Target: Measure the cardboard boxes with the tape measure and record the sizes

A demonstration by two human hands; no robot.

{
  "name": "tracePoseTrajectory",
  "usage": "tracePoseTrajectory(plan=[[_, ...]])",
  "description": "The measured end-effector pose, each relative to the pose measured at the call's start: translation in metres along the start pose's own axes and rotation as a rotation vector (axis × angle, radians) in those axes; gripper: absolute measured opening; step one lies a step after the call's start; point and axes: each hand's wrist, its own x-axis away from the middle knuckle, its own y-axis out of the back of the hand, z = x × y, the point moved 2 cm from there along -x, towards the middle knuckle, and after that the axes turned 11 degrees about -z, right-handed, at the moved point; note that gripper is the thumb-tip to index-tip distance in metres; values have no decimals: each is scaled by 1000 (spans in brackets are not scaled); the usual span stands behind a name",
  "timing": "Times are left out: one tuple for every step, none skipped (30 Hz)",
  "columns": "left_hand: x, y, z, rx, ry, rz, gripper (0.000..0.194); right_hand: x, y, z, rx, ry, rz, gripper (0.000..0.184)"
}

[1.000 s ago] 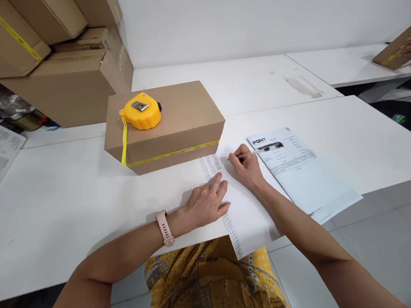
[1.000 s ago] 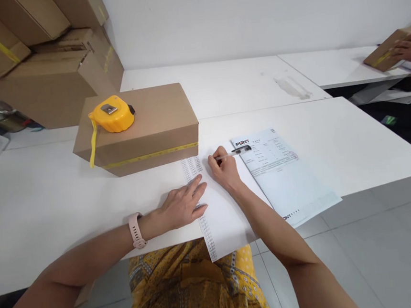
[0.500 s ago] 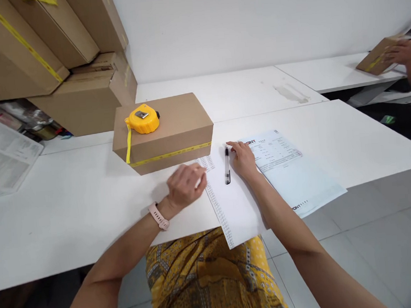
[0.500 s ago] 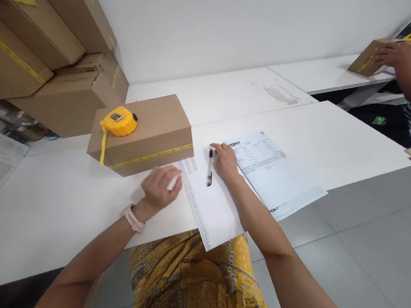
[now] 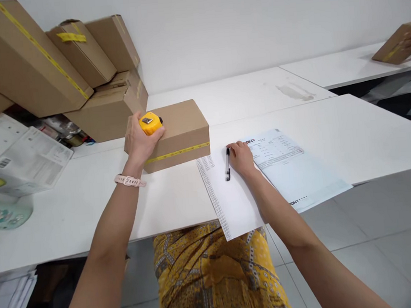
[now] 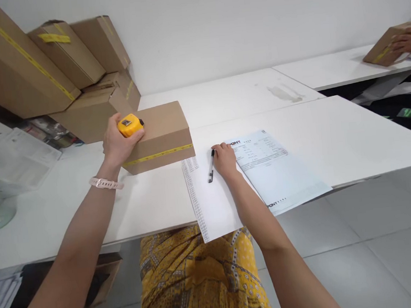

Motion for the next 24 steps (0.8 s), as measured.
tracePoseTrajectory(plan=[[1,-2,0,-12,-4,-24,67,0,0,1,-2,-4,9,37],[2,-2,-1,-6,-7,-57,61,0,1,1,-8,-14,13,37],[5,-1,-2,26,-5,-87,55,-1,2,2,-20,-33,8,37],[9,0,-4,86,3,-108,49,-1,4,3,-36,-61,-9,38],[14,3,-6,174,18,-113,45,-1,7,5,-58,-91,-41,38],[20,6,-9,287,43,-95,42,-1,11,8,-86,-117,-88,38],[28,9,-14,415,74,-48,40,-2,17,11,-121,-139,-150,39],[36,12,-19,544,112,22,40,-1,24,16,-167,-159,-220,38],[44,14,-25,660,151,101,42,-1,32,23,-229,-178,-287,38],[53,17,-32,751,187,180,44,-2,41,30,-313,-201,-334,37],[61,19,-39,813,219,254,47,-2,51,39,-421,-235,-345,36],[68,21,-44,850,245,319,49,-4,61,50,-552,-279,-305,36],[74,23,-49,868,270,371,50,-6,70,61,-703,-332,-196,38],[78,24,-53,873,293,415,50,-8,78,74,-860,-391,-30,43],[82,25,-55,871,314,452,50,-11,85,87,-994,-443,162,53],[84,25,-56,865,330,480,50,-13,92,100,-1089,-486,335,61],[85,26,-56,854,339,492,51,-15,97,112,-1148,-516,472,67],[86,27,-55,842,342,497,52,-17,102,121,-1171,-536,572,71],[87,28,-54,830,339,499,52,-18,105,130,-1167,-547,637,72],[87,29,-52,819,333,500,53,-19,107,136,-1144,-550,672,72],[87,31,-51,809,326,502,54,-19,107,142,-1111,-548,687,72],[87,33,-49,801,321,502,55,-20,106,147,-1082,-542,691,70],[85,36,-46,796,317,497,56,-22,105,151,-1064,-533,687,69],[82,39,-43,794,315,481,56,-25,103,154,-1058,-526,675,66]])
